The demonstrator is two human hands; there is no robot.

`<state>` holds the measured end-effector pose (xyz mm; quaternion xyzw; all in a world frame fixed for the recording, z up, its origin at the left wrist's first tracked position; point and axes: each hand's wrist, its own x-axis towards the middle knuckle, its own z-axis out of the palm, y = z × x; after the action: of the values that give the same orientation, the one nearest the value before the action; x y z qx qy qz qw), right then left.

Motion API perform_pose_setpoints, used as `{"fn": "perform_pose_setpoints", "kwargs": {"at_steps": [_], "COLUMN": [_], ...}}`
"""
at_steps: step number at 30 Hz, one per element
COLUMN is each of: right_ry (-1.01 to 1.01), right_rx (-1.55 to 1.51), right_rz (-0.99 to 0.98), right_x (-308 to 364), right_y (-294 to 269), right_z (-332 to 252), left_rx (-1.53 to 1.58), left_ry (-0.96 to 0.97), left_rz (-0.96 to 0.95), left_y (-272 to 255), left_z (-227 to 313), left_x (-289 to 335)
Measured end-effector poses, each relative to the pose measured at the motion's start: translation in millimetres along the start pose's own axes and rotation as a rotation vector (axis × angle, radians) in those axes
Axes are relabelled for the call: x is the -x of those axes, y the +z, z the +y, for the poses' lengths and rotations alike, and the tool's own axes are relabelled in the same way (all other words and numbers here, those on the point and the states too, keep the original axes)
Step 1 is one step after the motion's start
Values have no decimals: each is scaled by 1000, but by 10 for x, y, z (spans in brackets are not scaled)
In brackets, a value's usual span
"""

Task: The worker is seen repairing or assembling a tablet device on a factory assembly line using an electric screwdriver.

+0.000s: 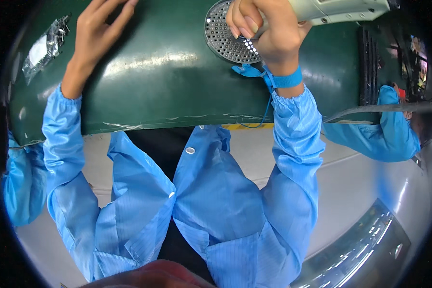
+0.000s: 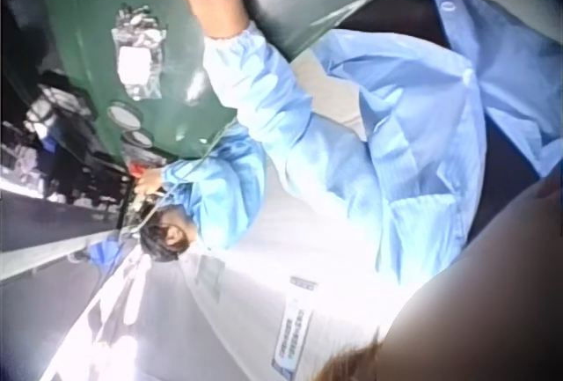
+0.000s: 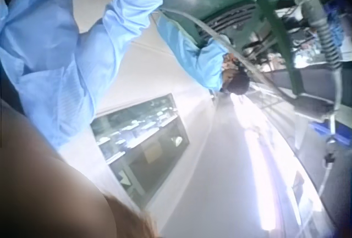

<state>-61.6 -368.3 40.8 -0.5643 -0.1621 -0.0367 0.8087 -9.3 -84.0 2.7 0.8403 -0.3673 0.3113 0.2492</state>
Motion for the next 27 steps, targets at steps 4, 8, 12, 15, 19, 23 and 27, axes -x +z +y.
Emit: {"fn": "perform_pose_setpoints", "kwargs": {"at_steps": [4, 8, 12, 15, 19, 23, 27], "right_ry": [-40, -46, -67, -73, -62, -84, -99], "right_rx": [23, 43, -57, -69, -56, -7, 45], "right_rz": [-138, -144, -206, -217, -200, -202, -174], "right_x": [-131, -149, -183, -173, -167, -167, -164], "right_y": [-194, -226, -196, -238, -264, -221, -187], "right_z": [151, 140, 166, 175, 197, 187, 181], "left_rx": [802, 78, 74, 63, 55, -11, -33], "left_ry": [43, -51, -270, -156, -142, -103, -125], "left_rz": [418, -70, -213, -167, -128, -141, -159], "left_y": [371, 12, 101, 114, 36, -60, -57], "left_z": [-195, 4, -486, -444, -140, -16, -21], "left_x": [168, 34, 571, 508, 192, 74, 93]}}
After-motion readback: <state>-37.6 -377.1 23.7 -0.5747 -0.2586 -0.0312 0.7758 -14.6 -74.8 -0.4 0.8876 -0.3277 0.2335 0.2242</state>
